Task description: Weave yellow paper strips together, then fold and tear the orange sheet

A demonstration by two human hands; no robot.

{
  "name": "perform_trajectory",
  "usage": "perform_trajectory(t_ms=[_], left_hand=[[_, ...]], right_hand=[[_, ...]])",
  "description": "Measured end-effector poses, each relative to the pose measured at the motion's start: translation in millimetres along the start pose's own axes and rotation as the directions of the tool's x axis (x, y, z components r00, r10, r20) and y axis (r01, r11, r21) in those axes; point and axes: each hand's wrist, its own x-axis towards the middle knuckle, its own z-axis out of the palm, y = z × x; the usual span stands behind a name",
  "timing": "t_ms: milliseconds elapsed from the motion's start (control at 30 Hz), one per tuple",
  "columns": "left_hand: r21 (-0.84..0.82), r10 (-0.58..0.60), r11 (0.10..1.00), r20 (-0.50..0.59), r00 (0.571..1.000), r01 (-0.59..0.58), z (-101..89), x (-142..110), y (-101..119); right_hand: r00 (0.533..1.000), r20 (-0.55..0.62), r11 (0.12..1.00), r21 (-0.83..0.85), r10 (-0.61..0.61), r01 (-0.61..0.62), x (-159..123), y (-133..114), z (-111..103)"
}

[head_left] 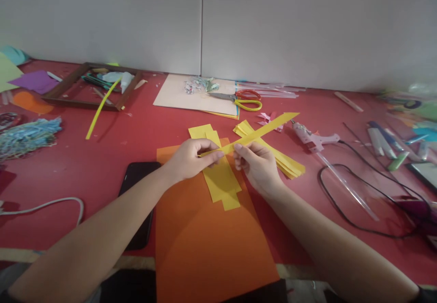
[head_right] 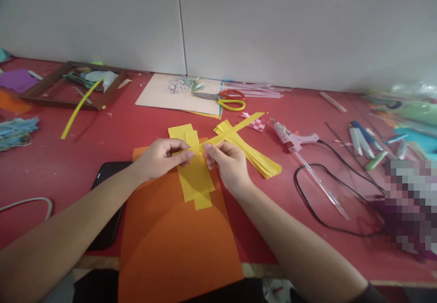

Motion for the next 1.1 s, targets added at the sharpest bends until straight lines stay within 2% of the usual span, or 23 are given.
perform_trajectory(t_ms=[133,267,433,600,700,833,1100], left_hand=[[0.012,-0.024,1.0,0.006,1.0,0.024,0.4,-0.7,-0.2],[-0.036,-0.03,0.999,0.078,0.997,0.033,1.9,-2.1,0.2],[0.015,-0.051,0.999,0.153,0.987,0.05,2.3,-3.1,3.4],[0.025,-0.057,0.998,0.158,0.986,0.054,2.1,-1.9,1.5],[-0.032,-0.076,0.996,0.172,0.982,0.083,3.4,-2.1,0.3],[-0.098,-0.12,0.986,0.169,0.978,0.138,5.1,-4.1,1.4],[-0.129,-0.042,0.99,0.171,0.984,0.065,7.4,-4.3,4.6]], right_hand=[[1.0,0.008,1.0,-0.013,-0.026,0.026,0.9,-0.4,-1.9],[0.998,0.049,0.997,-0.054,-0.049,0.051,-0.3,4.2,-4.0],[0.991,0.129,0.993,-0.102,-0.042,0.055,-4.2,9.0,-4.6],[0.993,0.111,0.995,-0.091,-0.026,0.036,-4.3,8.6,-4.5],[0.997,0.077,0.997,-0.08,-0.006,0.012,-2.8,7.4,-3.3],[0.996,0.087,0.996,-0.088,-0.013,0.02,-1.7,7.0,-1.4],[0.993,0.115,0.994,-0.112,0.013,0.0,-3.8,6.9,-0.6]])
